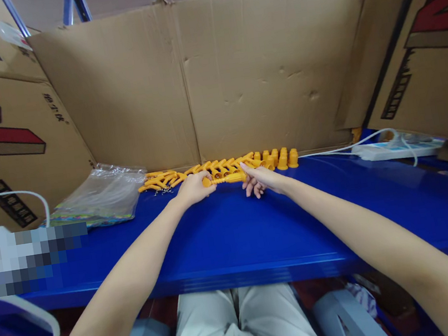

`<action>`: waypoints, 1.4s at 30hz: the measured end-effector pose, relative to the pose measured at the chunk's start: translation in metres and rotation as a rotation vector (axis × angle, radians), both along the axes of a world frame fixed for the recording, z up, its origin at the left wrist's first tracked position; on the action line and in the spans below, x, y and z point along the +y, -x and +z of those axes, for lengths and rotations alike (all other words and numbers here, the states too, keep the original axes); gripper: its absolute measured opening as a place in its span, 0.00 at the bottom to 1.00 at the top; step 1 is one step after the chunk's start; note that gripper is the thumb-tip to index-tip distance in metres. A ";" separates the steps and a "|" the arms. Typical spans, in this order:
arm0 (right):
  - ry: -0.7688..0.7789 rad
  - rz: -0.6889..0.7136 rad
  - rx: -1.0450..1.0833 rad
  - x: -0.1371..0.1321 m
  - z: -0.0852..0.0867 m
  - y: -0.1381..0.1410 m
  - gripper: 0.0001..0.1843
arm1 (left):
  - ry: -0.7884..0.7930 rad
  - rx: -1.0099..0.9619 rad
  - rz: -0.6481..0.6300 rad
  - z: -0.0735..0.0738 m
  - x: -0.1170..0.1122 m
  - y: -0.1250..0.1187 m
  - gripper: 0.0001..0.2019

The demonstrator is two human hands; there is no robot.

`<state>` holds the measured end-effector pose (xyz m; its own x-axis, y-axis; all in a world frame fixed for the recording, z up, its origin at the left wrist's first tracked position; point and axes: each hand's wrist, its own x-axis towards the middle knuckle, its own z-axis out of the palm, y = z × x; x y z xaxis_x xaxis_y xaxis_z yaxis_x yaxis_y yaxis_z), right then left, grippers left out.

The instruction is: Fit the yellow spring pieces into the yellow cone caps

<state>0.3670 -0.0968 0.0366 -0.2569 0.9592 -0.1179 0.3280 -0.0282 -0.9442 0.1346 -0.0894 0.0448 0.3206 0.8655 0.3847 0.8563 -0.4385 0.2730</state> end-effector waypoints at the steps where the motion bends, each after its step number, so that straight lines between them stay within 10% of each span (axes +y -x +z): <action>1: 0.013 0.020 0.020 0.000 0.000 -0.001 0.33 | -0.001 -0.001 0.003 0.000 0.001 0.001 0.12; 11: -0.043 0.134 0.158 0.003 -0.005 -0.006 0.11 | -0.022 0.028 0.025 0.000 0.001 0.002 0.12; 22: 0.009 0.001 0.078 -0.001 -0.002 0.004 0.26 | 0.007 0.042 0.050 0.002 -0.001 0.000 0.16; 42: -0.058 0.009 0.205 0.000 -0.004 0.003 0.13 | -0.016 0.026 0.051 0.002 0.001 0.001 0.17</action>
